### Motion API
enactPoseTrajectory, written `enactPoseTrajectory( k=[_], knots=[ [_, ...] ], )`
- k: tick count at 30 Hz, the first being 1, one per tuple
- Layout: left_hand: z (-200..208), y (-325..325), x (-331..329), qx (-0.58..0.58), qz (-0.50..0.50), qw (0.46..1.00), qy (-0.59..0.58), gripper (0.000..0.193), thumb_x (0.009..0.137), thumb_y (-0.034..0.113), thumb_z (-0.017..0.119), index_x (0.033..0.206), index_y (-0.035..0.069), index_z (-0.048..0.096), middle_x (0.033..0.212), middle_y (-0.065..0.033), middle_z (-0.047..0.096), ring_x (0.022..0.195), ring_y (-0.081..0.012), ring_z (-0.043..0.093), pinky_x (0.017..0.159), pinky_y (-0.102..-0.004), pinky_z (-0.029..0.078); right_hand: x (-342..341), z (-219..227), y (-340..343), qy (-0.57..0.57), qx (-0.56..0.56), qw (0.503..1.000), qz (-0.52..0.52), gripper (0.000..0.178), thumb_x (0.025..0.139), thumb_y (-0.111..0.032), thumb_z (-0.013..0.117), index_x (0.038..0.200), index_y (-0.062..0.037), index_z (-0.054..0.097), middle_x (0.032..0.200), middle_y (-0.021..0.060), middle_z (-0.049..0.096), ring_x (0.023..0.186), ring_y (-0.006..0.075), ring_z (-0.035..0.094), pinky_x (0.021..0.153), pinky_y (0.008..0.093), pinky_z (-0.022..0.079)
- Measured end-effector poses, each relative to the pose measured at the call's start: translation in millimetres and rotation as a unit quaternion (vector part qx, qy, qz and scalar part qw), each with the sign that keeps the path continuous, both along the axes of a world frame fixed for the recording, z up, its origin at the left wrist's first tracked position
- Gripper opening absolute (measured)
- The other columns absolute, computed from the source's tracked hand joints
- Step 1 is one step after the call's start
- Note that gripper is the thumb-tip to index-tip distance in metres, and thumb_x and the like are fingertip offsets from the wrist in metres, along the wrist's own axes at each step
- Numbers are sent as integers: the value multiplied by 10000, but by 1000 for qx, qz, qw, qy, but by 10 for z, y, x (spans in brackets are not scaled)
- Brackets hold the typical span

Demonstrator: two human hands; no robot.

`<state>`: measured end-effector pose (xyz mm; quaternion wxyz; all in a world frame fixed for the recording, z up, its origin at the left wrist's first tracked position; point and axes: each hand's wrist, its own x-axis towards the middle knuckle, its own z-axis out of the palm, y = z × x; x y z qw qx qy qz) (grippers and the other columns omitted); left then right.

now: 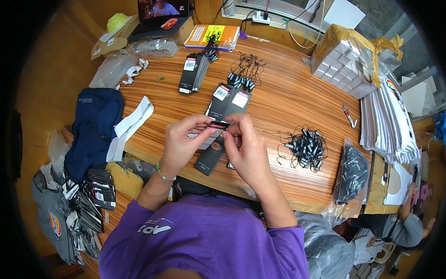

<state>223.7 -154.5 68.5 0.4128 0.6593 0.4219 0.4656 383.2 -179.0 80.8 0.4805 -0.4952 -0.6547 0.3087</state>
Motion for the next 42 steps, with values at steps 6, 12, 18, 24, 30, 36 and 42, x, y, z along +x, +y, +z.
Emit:
enactPoseTrajectory(
  k=[6,12,18,24,30,36,42],
  knots=[
    [71,-9,68,31,-22,999,32,188,767,7,665,953,-12,646,867,-86,666,769,-116,638,641,-225,519,46,-50,-10,36,-11,999,-23,273,814,35,567,1047,-21,436,706,62,579,589,78,519,521,221,416],
    [83,-7,88,49,-40,997,41,182,780,12,649,962,-4,649,880,-94,665,753,-124,641,608,-225,520,75,-84,-10,76,-22,997,-25,250,823,26,568,1027,-23,432,741,56,588,620,64,515,540,203,413],
    [105,0,120,95,-51,992,66,156,772,5,640,928,5,652,879,-94,650,762,-178,629,630,-275,506,49,-178,40,235,-41,971,-2,216,852,18,550,1055,1,477,777,44,595,694,71,554,613,184,433],
    [79,108,107,336,-16,924,183,203,669,45,661,868,84,671,858,-29,620,860,-204,578,746,-339,448,205,-206,124,323,-160,931,63,204,878,-50,546,1065,32,543,823,60,622,760,97,595,706,201,457],
    [78,152,120,431,-33,866,250,162,674,116,622,828,137,668,847,25,600,888,-156,570,793,-369,429,208,-267,117,403,-196,891,71,54,884,-92,548,872,-40,542,851,5,534,784,71,500,719,211,409],
    [133,163,83,430,-86,852,286,143,676,132,618,811,148,662,844,45,603,899,-149,574,787,-379,427,197,-279,126,300,-148,942,29,72,899,-110,516,854,-55,526,853,0,494,807,84,459,749,218,374],
    [-50,256,-18,353,-116,895,246,85,690,127,640,775,120,647,824,38,632,859,-154,594,771,-330,430,340,-191,233,486,-93,861,112,95,942,-158,444,937,-64,447,760,86,551,709,168,556,701,303,457]
  ],
)
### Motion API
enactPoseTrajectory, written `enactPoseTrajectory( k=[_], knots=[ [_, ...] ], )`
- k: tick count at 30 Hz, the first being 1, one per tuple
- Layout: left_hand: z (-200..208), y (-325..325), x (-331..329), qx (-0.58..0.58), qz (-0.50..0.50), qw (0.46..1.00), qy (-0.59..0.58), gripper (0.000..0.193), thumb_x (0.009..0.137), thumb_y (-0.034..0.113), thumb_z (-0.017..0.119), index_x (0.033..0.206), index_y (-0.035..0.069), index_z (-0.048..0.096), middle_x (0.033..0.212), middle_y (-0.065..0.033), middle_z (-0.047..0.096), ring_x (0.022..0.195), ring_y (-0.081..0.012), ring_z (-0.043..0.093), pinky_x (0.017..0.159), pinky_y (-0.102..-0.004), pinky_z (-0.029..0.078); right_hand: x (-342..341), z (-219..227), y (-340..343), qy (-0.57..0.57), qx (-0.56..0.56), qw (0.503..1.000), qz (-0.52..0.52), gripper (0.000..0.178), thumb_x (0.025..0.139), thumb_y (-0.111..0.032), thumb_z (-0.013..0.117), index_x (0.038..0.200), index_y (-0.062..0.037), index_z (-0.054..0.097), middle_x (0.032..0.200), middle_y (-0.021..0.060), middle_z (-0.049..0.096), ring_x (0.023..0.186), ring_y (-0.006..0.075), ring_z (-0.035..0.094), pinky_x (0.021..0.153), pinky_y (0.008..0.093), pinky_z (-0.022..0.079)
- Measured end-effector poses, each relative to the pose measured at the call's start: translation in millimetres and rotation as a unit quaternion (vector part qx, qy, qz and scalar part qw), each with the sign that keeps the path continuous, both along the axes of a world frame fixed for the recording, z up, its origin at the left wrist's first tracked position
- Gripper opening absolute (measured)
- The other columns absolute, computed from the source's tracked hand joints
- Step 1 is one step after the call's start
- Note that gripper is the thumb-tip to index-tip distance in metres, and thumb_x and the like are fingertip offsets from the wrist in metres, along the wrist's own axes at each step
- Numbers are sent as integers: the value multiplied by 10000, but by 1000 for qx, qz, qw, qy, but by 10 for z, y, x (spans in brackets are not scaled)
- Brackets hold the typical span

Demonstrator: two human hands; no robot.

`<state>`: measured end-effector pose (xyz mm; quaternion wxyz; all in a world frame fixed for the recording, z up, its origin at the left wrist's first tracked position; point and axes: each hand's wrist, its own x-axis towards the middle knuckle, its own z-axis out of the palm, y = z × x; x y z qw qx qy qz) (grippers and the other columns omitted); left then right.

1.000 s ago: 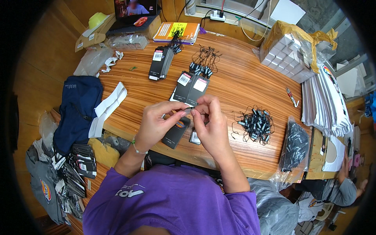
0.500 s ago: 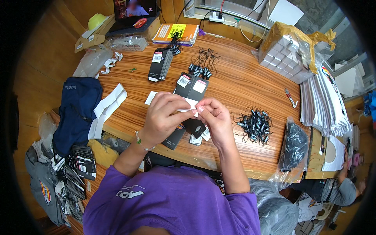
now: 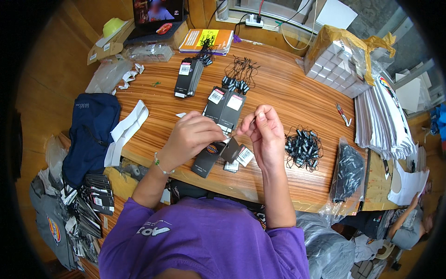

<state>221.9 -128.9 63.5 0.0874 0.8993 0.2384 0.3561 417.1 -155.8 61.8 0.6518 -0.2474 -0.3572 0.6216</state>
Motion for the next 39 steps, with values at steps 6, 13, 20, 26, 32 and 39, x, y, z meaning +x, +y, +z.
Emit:
enactPoseTrajectory(
  k=[6,13,20,26,32,39],
  knots=[
    [-75,-51,39,-294,11,936,-191,120,763,-45,624,855,7,568,847,-92,636,756,-174,627,693,-257,513,-35,-69,62,126,21,992,12,107,951,-200,428,977,-96,431,693,69,521,609,170,533,637,342,470],
    [-327,-30,86,-483,-89,800,-343,103,780,-62,571,870,-12,565,835,-68,593,776,-156,610,671,-232,500,-37,-262,160,321,-37,929,179,107,938,-167,447,1015,-94,441,701,28,482,574,111,445,578,287,420],
    [-327,9,123,-247,1,960,-130,189,767,-31,583,955,-41,585,990,-115,581,867,-201,598,773,-264,469,-215,-259,130,354,-34,933,46,79,947,-147,426,999,-103,466,713,17,481,613,106,436,682,287,416],
    [-228,-153,330,-251,5,950,-187,284,810,186,630,978,-37,575,960,-146,576,861,-297,589,753,-350,468,-352,-152,78,196,37,979,-35,90,950,-165,426,1000,-89,433,741,84,530,653,168,511,750,345,449],
    [-319,-110,229,-458,-17,864,-207,182,855,8,549,1036,-14,541,983,-61,563,875,-96,556,753,-230,458,-176,1,56,130,51,988,-62,97,953,-182,427,978,-89,440,737,86,541,645,159,524,723,330,464],
    [-280,-108,190,-472,-45,854,-212,169,819,-8,610,966,7,529,931,-37,554,860,-74,540,743,-212,456,-98,74,37,138,43,987,-75,80,944,-176,453,976,-103,463,717,52,531,620,141,485,684,323,428]
  ],
)
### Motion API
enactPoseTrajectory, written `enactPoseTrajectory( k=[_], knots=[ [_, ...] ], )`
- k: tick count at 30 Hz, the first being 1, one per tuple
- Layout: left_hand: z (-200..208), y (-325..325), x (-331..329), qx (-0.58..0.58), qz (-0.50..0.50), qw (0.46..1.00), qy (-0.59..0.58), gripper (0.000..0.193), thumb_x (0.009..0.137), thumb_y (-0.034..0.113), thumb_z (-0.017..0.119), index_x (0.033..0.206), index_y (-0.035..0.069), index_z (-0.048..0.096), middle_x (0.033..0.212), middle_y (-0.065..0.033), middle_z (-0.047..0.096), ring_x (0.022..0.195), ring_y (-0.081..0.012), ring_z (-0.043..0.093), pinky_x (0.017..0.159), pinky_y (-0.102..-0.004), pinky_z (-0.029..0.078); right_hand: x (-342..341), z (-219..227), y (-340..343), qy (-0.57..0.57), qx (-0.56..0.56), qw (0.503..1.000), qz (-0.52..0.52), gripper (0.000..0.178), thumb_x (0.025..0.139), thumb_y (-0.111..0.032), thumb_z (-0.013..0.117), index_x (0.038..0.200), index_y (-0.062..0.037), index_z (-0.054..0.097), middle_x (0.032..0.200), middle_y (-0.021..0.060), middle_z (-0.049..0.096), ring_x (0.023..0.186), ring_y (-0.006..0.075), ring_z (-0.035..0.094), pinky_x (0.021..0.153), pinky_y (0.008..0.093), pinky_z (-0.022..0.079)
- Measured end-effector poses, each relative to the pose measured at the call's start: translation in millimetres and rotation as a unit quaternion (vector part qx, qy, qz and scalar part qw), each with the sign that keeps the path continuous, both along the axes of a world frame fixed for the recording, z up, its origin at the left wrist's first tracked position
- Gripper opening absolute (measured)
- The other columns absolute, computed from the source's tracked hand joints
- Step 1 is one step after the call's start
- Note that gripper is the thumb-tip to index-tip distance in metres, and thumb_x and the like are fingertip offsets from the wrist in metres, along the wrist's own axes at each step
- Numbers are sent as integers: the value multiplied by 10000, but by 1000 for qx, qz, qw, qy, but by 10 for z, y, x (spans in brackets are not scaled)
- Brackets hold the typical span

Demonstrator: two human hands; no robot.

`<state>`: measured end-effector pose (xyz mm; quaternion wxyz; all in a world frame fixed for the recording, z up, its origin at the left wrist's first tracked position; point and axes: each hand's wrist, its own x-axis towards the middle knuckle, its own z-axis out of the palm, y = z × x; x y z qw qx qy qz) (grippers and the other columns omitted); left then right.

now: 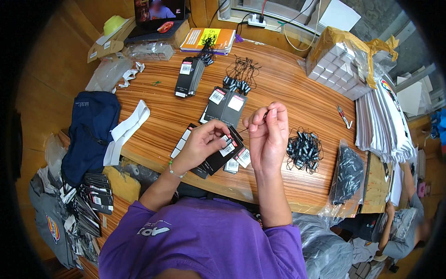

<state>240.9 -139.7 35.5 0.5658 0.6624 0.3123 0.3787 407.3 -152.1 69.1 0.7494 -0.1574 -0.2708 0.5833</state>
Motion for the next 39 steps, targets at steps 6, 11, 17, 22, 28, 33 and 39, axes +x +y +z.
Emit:
enactPoseTrajectory(
  k=[6,11,17,22,28,33,39],
  knots=[
    [116,-15,-11,57,62,995,57,190,728,25,703,886,17,596,956,-38,580,877,-127,555,760,-265,460,66,33,-62,-140,0,990,24,123,931,-129,469,1027,-53,480,701,53,532,613,125,487,657,261,415],
    [224,40,-75,274,165,945,73,201,646,11,726,821,42,634,877,-58,611,849,-200,560,743,-307,446,6,36,-164,-398,-31,917,16,156,906,-36,478,1057,-9,449,714,48,533,673,91,507,641,226,409],
    [277,70,-101,273,136,951,47,223,631,11,734,838,30,654,789,-64,626,761,-187,559,674,-285,435,6,14,-181,-429,-54,897,93,118,881,0,499,965,-30,421,722,14,523,665,60,484,595,199,396],
    [299,49,-84,240,118,963,30,212,632,9,736,830,21,663,792,-68,637,750,-181,563,667,-282,439,22,23,-170,-421,-59,897,124,129,884,-9,502,964,-45,407,703,5,515,652,57,472,578,194,388],
    [310,82,-116,229,113,966,42,169,675,52,724,830,14,670,796,-73,649,757,-194,579,671,-291,460,57,22,-148,-391,-54,908,140,142,888,-19,506,954,-56,386,697,3,502,643,54,456,568,196,376],
    [311,77,-96,193,102,976,21,192,636,-6,733,817,16,674,779,-65,650,745,-176,575,669,-275,448,34,23,-146,-375,-49,912,159,141,890,-12,497,955,-55,379,691,1,493,628,58,439,555,196,361],
    [279,77,-118,147,76,986,14,154,686,42,718,830,11,675,789,-69,656,756,-167,580,666,-276,465,74,-43,-121,-355,-50,915,184,148,886,-7,501,950,-53,375,684,3,484,619,58,444,542,194,351]
  ],
)
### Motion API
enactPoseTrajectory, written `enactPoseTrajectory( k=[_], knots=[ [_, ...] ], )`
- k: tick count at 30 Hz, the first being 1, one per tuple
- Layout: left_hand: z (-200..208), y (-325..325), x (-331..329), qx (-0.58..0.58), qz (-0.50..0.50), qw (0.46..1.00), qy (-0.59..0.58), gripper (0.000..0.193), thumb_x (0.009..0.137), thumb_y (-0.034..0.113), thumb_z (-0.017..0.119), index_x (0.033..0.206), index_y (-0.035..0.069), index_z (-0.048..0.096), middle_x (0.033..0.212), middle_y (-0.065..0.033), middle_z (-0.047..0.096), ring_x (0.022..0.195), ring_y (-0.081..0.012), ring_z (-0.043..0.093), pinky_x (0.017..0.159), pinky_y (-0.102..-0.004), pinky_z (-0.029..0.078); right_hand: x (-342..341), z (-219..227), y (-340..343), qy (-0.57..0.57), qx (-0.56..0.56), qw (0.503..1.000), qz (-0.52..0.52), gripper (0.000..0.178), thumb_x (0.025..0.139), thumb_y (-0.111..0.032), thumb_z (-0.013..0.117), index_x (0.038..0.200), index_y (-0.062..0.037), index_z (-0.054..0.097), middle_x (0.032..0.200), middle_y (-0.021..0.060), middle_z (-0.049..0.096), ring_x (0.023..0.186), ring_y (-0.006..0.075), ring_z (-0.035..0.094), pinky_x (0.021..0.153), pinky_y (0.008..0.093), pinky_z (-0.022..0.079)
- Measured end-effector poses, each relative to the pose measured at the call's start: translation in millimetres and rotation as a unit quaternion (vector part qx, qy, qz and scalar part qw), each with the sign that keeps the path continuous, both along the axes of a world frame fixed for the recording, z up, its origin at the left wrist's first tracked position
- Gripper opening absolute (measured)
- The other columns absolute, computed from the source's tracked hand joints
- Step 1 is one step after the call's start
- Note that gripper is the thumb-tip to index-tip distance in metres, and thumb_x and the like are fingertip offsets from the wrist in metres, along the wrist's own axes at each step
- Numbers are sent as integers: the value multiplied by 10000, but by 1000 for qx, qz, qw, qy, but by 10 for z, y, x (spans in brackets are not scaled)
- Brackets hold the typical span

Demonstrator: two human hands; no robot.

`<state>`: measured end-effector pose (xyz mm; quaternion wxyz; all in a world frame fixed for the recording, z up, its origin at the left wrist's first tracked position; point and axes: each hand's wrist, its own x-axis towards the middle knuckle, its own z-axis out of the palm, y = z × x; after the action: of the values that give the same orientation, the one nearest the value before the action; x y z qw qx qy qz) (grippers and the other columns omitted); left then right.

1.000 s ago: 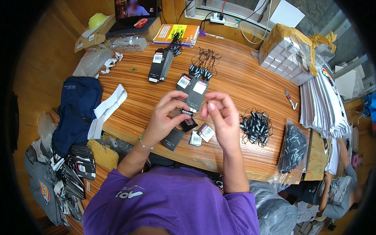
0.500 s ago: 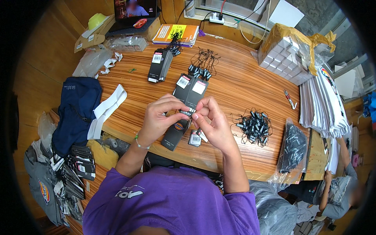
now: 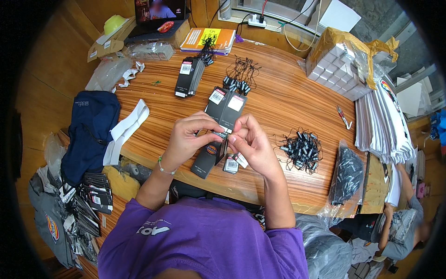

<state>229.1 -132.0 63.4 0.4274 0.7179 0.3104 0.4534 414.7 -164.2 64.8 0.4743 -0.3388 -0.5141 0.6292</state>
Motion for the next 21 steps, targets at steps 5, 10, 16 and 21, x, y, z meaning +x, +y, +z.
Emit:
enactPoseTrajectory(
  k=[5,10,16,21],
  knots=[
    [-5,4,3,22,-3,1000,7,140,694,48,714,824,13,676,788,-73,657,750,-166,583,671,-272,465,-15,-11,8,21,-10,1000,15,153,884,-7,506,947,-52,374,672,4,481,608,58,451,539,190,353],
    [-2,-4,3,-15,-30,999,-10,138,696,51,714,823,10,676,782,-74,650,744,-162,595,683,-265,463,-34,-49,-7,44,-11,999,11,169,881,-24,526,953,-56,376,675,16,502,617,62,477,555,191,375],
    [19,-67,-36,-113,-84,988,-62,137,698,30,714,828,9,678,783,-68,640,739,-136,597,676,-243,457,-129,-164,-82,132,37,991,-1,256,854,-41,586,1025,-58,397,755,33,554,673,80,524,611,198,418],
    [-41,-104,-30,-147,-94,978,-115,143,694,9,719,832,11,681,785,-61,638,721,-114,593,664,-220,452,-164,-196,-115,134,44,990,-11,272,836,-30,609,1028,-56,419,844,33,552,747,83,523,658,207,429]
  ],
)
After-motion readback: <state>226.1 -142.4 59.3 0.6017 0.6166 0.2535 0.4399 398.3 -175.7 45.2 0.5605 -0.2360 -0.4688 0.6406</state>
